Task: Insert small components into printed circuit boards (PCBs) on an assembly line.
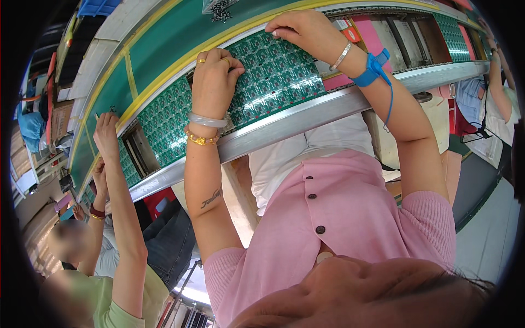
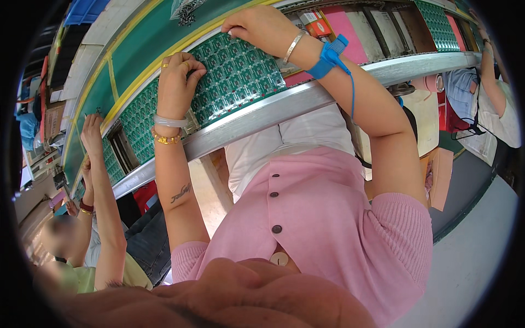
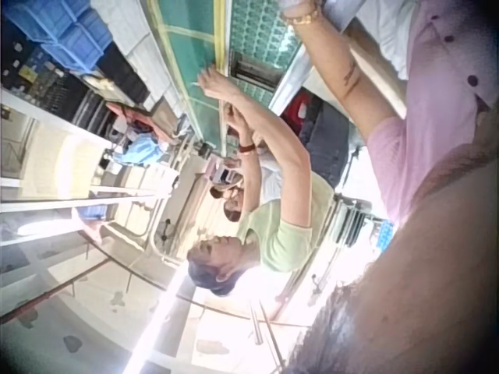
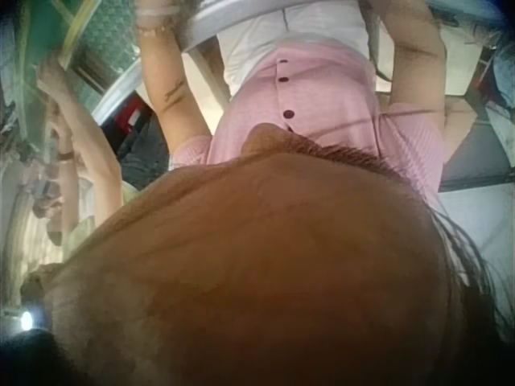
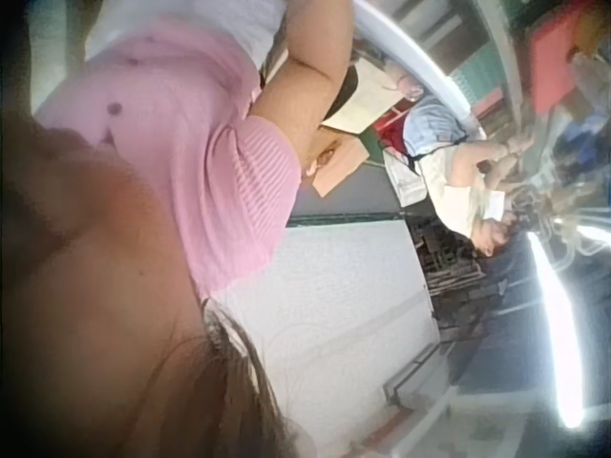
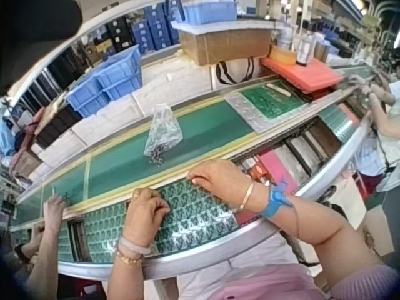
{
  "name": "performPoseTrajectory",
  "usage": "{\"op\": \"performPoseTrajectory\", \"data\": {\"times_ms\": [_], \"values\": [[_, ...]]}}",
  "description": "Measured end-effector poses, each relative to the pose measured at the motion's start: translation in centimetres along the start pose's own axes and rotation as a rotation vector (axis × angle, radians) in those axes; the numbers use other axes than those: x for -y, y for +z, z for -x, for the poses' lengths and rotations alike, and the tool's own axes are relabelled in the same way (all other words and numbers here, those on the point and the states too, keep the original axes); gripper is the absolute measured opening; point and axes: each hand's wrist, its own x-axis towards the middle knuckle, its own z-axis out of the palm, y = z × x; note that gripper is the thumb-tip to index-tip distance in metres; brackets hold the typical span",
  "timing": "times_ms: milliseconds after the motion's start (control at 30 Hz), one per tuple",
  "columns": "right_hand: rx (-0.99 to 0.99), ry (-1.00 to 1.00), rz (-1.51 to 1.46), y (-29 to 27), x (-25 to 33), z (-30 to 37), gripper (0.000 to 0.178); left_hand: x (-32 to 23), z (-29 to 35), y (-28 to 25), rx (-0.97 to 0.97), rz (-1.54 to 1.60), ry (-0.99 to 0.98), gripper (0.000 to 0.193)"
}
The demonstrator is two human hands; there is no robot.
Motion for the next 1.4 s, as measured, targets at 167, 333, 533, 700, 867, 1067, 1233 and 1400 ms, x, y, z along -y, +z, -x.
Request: {"op": "performPoseTrajectory", "data": {"times_ms": [167,333,533,700,867,1067,1233,1400], "values": [[0.037,0.053,-0.021,-0.1,0.0,0.2,0.014,0.1,0.1,-0.1,-0.006,-0.033,-0.006,0.008],[0.037,0.107,-0.086,-0.1,0.5,0.1,0.014,-0.2,0.1,-0.2,0.018,-0.026,0.005,0.008],[0.023,0.144,-0.122,0.1,0.6,0.1,0.014,-0.2,0.1,-0.2,0.007,-0.055,0.005,0.008],[-0.001,0.12,-0.075,0.1,0.9,0.2,0.012,-0.3,0.1,-0.5,0.024,-0.064,0.018,0.009],[-0.06,0.028,-0.02,0.2,1.1,0.2,0.01,-0.4,0.1,-0.6,0.046,-0.024,0.019,0.013],[-0.105,-0.08,-0.052,0.2,1.8,0.5,0.011,1.3,-1.1,-2.2,-0.053,0.028,0.002,0.013],[-0.031,-0.036,-0.091,0.5,2.7,1.6,0.011,4.8,-5.5,-1.3,-0.175,-0.006,-0.027,0.016],[-0.041,-0.019,-0.063,0.7,2.6,1.6,0.01,7.1,-7.4,0.8,-0.166,-0.105,-0.144,0.017]]}}
